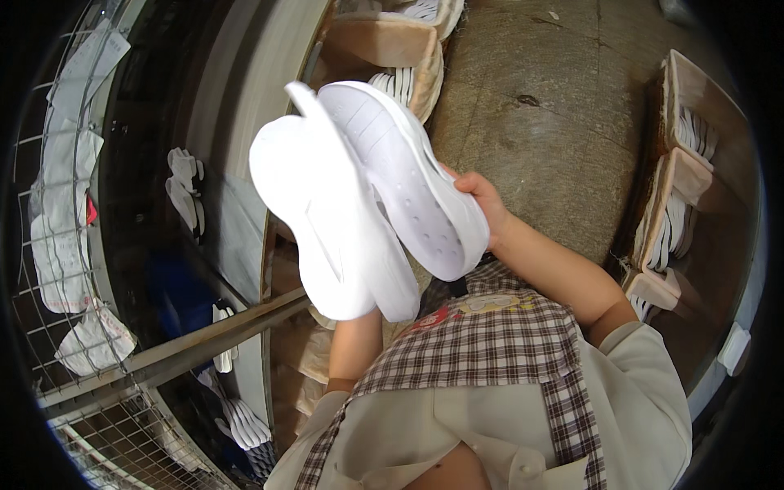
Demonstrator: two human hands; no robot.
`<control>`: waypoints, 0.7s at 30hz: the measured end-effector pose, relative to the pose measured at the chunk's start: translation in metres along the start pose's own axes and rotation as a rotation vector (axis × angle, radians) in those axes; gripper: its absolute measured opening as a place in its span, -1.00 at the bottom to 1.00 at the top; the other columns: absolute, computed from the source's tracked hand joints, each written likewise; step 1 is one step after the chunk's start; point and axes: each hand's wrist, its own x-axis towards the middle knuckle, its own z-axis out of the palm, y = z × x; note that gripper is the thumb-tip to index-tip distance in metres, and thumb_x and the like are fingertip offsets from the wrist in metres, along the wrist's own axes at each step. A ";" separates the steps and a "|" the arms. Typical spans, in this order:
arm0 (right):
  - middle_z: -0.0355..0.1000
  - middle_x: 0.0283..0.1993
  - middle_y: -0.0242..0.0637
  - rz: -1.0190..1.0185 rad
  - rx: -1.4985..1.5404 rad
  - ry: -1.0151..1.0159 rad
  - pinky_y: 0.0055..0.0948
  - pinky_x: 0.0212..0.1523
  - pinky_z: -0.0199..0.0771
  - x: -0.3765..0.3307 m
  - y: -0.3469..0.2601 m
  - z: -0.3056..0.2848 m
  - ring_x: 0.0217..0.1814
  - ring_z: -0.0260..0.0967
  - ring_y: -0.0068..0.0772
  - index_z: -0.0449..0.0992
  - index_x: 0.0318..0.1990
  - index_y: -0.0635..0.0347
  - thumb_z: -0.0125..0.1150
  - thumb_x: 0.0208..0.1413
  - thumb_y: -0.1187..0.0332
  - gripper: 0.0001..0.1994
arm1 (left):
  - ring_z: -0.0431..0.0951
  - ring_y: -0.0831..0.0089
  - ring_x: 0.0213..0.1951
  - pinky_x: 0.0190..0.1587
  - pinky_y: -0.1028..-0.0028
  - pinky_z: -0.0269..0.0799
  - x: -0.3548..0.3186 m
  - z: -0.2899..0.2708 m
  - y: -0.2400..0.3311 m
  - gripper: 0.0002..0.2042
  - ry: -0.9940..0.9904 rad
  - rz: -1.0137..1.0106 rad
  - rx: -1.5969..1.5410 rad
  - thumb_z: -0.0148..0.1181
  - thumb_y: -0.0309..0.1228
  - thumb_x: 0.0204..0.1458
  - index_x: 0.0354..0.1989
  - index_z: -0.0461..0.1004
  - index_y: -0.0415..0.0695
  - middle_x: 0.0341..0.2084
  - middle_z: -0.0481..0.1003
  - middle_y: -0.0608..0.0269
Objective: The person picks up stacks of white and gray slippers from a metal shelf, inspects them, and places them into cloth bins. They also dip some gray slippers into a metal bucket of water and continue stacking them in bins.
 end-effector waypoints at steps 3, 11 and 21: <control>0.23 0.16 -0.11 0.031 0.071 -0.020 -0.20 0.13 0.32 -0.003 -0.001 -0.006 0.10 0.30 -0.18 0.01 0.27 0.12 -0.04 -0.11 0.32 -0.32 | 0.42 0.36 -0.13 -0.13 0.44 0.41 0.002 0.002 0.002 -0.59 -0.083 0.009 -0.066 -0.07 -0.33 0.14 0.12 0.13 -0.23 -0.09 0.34 0.04; 0.28 0.12 -0.09 0.078 0.201 -0.013 -0.17 0.12 0.32 -0.009 0.003 -0.013 0.07 0.33 -0.16 0.12 0.23 0.14 -0.06 -0.10 0.33 -0.38 | 0.38 0.38 -0.12 -0.11 0.46 0.37 -0.008 -0.009 0.002 -0.52 0.034 0.082 0.035 0.01 -0.36 0.10 0.16 0.06 -0.23 -0.09 0.31 0.06; 0.13 0.23 -0.09 -0.071 -0.369 0.337 -0.24 0.20 0.20 -0.041 -0.007 -0.034 0.21 0.18 -0.16 -0.03 0.29 0.19 -0.08 -0.08 0.27 -0.31 | 0.28 0.21 0.07 0.07 0.38 0.23 0.006 -0.045 -0.026 -0.34 0.338 -0.272 1.009 0.10 -0.35 0.05 0.24 -0.12 -0.28 0.07 0.21 -0.11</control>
